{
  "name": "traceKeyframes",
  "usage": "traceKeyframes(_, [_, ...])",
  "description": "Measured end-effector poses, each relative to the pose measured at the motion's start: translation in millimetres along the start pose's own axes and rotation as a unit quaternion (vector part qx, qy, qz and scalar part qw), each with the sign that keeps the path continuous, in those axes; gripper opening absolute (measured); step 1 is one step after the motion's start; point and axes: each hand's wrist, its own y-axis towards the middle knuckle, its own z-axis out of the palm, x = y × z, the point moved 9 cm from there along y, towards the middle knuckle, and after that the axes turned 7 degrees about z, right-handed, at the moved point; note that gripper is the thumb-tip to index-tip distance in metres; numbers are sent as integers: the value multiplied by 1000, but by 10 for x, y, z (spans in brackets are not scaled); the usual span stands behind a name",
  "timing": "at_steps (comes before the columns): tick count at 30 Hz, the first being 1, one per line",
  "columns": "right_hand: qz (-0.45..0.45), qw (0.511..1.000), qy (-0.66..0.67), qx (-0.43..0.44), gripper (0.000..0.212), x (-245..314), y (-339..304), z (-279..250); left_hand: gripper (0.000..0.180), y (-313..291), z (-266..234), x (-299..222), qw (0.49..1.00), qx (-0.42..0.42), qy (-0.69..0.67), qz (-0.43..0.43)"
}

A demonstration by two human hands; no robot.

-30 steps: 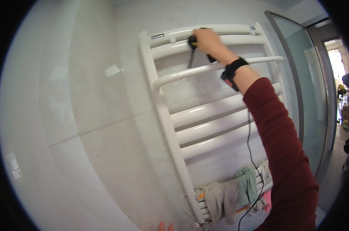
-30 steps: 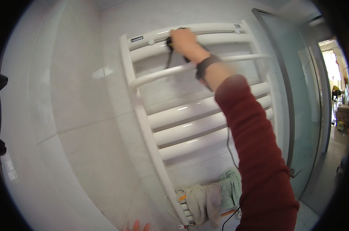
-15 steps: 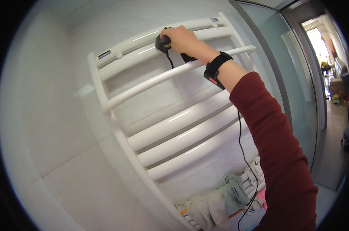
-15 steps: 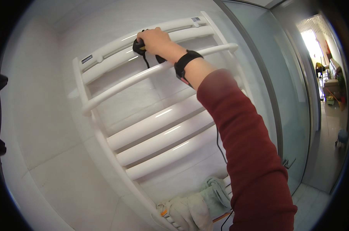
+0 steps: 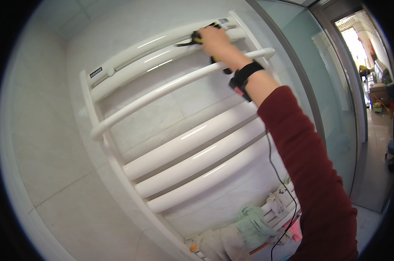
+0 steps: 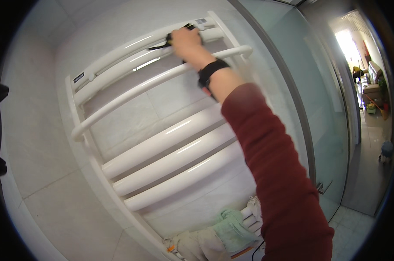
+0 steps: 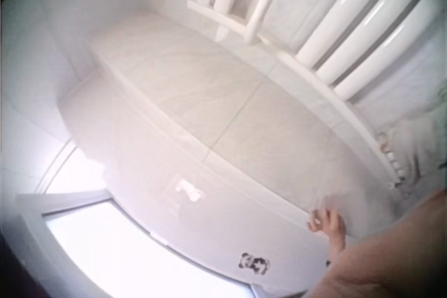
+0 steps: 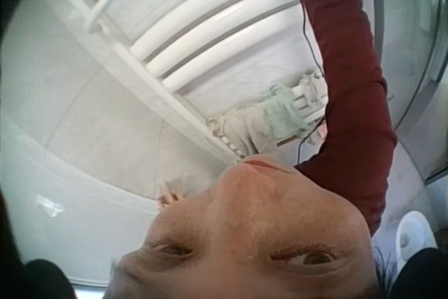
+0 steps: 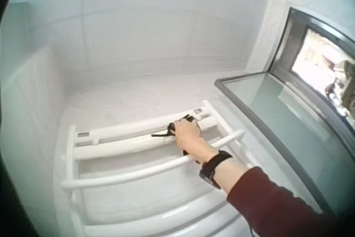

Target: The person wipes a white heated towel rack, tiled walls, a window frame, and the shower area using a dark cloth. The person repeatedly dips the cloth into a blue bucket to wet it and continues wiping various surfaces in the bathroom.

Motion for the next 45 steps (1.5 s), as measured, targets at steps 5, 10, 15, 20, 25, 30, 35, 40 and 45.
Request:
traceKeyframes(5, [-110, 986, 111, 57, 37, 1051, -256, -136, 43, 10, -70, -58, 999, 8, -25, -36])
traceKeyframes(10, [-132, 978, 158, 32, 44, 585, -219, -291, 42, -11, -102, -73, 998, 13, -31, -56])
traceKeyframes(15, [11, 943, 309, -124, 41, -721, 25, -401, 41, -21, -89, -77, 996, 23, -39, -71])
traceKeyframes(20, [72, 929, 216, -292, 43, -1443, 313, -588, 40, -1, -88, -71, 995, 36, -44, -86])
traceKeyframes(25, [71, 997, 30, 17, 48, -1448, 838, 99, 39, -63, -10, -78, 992, 41, -61, -102])
traceKeyframes(30, [36, 981, 92, 166, 55, -1096, 850, 74, 38, -281, 267, -93, 985, 29, -97, -138])
traceKeyframes(35, [-48, 978, -93, 182, 55, -272, 814, -9, 29, -321, 323, -59, 978, -25, -131, -159])
traceKeyframes(40, [-89, 988, 35, 125, 46, 1011, 879, 43, 16, -276, 229, -74, 964, -57, -196, -172])
traceKeyframes(45, [-121, 985, 69, 100, 42, 2577, 675, 13, 31, -275, 204, -56, 946, -128, -211, -210])
